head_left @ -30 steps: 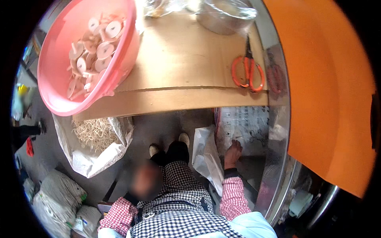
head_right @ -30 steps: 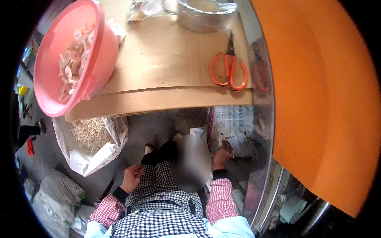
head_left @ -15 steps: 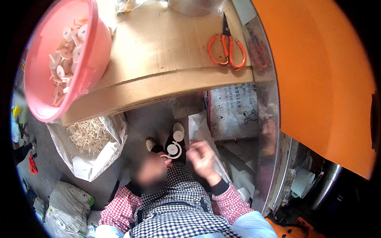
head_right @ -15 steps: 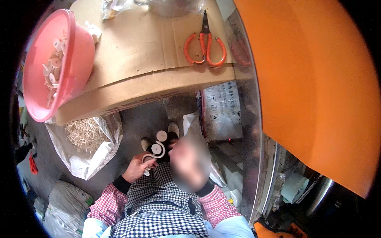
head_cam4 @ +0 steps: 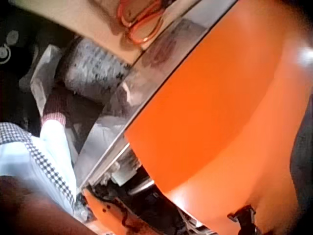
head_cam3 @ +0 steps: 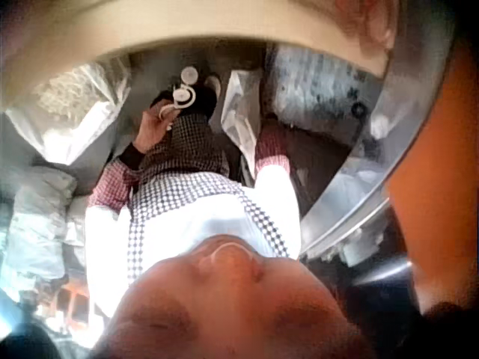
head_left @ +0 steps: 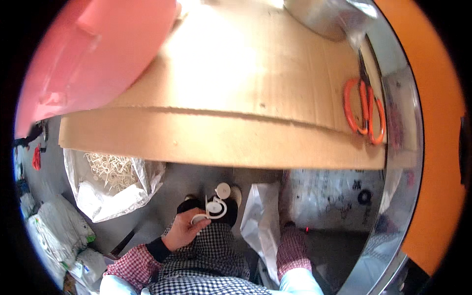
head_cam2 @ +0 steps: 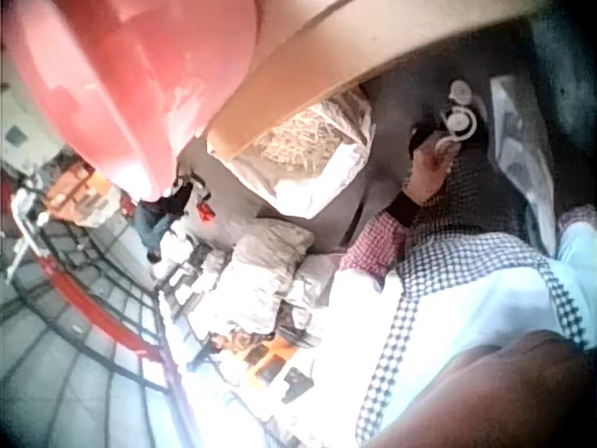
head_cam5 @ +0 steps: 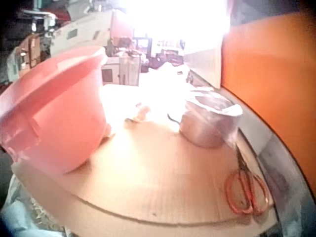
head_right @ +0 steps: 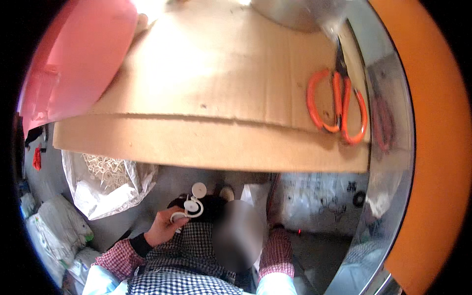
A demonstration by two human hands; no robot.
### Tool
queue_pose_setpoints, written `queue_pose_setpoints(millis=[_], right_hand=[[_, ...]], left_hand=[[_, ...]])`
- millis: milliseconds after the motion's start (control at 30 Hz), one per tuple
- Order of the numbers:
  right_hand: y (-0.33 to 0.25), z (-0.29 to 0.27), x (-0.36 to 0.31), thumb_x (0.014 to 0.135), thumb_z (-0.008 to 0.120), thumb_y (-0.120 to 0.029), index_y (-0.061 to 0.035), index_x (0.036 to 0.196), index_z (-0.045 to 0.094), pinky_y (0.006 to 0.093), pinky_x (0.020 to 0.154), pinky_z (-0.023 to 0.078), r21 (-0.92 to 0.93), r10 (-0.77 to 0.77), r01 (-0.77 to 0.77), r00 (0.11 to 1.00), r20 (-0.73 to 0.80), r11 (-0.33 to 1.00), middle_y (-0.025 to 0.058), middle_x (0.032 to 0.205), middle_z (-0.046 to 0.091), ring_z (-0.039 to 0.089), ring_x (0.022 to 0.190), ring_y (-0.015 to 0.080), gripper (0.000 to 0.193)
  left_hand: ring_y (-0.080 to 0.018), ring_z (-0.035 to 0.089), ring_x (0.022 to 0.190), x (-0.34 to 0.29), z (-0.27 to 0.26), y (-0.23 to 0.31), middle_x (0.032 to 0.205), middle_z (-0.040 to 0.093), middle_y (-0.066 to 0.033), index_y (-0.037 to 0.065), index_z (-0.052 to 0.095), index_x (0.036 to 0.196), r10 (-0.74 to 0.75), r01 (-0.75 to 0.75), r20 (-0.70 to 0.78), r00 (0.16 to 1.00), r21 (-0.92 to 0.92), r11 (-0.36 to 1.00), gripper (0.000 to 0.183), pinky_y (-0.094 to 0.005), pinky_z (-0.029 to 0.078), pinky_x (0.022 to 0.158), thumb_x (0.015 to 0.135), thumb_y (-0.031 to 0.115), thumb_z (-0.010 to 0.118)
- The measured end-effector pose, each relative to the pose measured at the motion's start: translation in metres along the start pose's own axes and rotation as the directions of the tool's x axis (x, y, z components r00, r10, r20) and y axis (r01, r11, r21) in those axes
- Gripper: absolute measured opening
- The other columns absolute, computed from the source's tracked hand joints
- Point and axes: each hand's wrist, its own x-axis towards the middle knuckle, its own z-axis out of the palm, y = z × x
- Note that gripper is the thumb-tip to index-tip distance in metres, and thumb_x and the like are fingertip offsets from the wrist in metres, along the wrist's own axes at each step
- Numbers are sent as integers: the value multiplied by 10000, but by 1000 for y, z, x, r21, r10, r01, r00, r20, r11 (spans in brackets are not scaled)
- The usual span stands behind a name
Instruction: The person repeatedly loads small white plastic components into a machine, closes the door, and then removes the finished parts to trim excess material by hand. The trimmed parts are placed into a pink bowl.
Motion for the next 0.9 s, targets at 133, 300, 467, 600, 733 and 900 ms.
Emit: queue_pose_setpoints(millis=[133,300,467,600,733,900], right_hand=[[11,24,-9,837,556,-168,-4,883,655,413,702,509,114,164,-150,978,-129,982,191,850,663,643,781,336,197],[12,2,-64,834,560,-155,-2,909,664,438,691,517,395,353,-148,778,-519,907,216,828,661,650,775,364,199],[-41,-102,-224,807,571,-127,3,947,640,475,677,495,385,191,199,614,-765,901,256,913,635,621,812,413,204],[-112,-202,-397,768,533,-18,6,861,626,454,686,479,81,-108,494,342,-934,866,220,827,625,608,798,401,134],[-169,-299,-545,780,606,17,-10,850,628,379,637,496,141,-90,800,236,-968,583,155,763,630,634,707,318,79],[-205,-390,-593,823,608,24,-4,901,642,284,645,504,114,-136,905,185,-973,411,115,794,676,661,710,194,89]], left_hand=[[-217,610,721,12,1,21,834,629,-124,21,633,964,122,-123,19,992,101,987,169,-308,487,633,845,133,675],[-264,609,773,-13,-2,99,866,607,-129,6,617,975,379,-378,63,923,-20,925,214,-310,487,661,805,98,707],[-289,609,748,-12,-12,207,854,594,-167,-9,577,970,428,-437,-178,886,-10,899,210,-342,479,648,812,77,686],[-170,574,613,19,-27,265,701,599,-123,-7,588,986,421,-412,-447,789,124,903,194,-304,458,577,909,171,594],[-346,627,694,28,-34,312,743,626,-191,-14,561,890,502,-345,-517,693,373,861,192,-410,456,577,910,177,579],[-402,599,709,68,-40,316,761,601,-221,7,520,869,497,-247,-594,632,454,856,271,-465,456,611,907,269,576]])
